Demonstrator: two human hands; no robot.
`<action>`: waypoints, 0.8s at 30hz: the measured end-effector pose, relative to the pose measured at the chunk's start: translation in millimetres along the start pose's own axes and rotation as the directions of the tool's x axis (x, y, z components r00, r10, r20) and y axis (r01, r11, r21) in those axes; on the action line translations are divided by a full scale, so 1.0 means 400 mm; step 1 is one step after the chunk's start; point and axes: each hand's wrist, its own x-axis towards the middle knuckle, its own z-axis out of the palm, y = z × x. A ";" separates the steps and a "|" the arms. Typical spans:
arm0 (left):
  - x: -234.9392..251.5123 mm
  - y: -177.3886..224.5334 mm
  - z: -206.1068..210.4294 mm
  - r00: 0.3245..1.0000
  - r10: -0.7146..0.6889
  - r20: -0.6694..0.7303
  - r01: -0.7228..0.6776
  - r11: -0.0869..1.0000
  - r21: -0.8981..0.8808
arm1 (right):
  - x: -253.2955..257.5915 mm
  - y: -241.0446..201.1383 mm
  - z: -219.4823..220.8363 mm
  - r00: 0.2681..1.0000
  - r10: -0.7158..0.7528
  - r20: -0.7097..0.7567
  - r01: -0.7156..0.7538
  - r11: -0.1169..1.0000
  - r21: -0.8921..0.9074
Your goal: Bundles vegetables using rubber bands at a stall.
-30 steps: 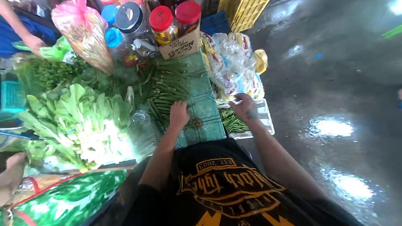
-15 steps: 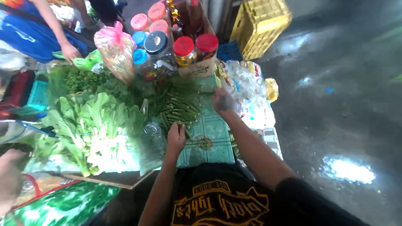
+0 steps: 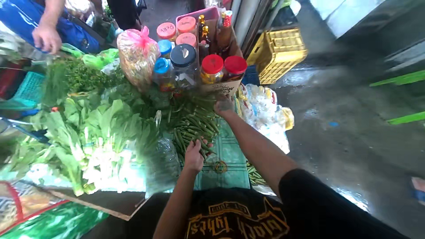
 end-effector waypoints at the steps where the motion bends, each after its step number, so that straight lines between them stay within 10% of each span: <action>1: 0.000 0.010 -0.005 1.000 -0.003 -0.008 0.003 1.000 -0.016 | 0.022 0.008 0.022 0.999 -0.047 -0.022 0.045 0.996 -0.082; 6: 0.028 0.058 -0.019 1.000 0.005 -0.009 -0.005 1.000 -0.012 | -0.068 0.004 -0.027 0.986 -0.132 -0.104 0.117 0.984 -0.134; 13: 0.074 0.017 0.013 0.999 0.053 -0.011 -0.052 0.994 0.095 | -0.478 0.024 0.025 0.960 -0.264 0.094 0.205 0.890 0.408; 16: 0.056 -0.008 0.039 0.982 0.029 -0.186 -0.005 0.992 0.128 | -0.467 0.076 0.047 0.987 -0.124 0.099 0.045 0.819 0.572; 24: -0.047 0.011 0.011 0.992 0.008 -0.124 0.008 0.992 0.128 | -0.287 0.083 0.129 0.986 0.021 0.163 -0.063 0.964 0.257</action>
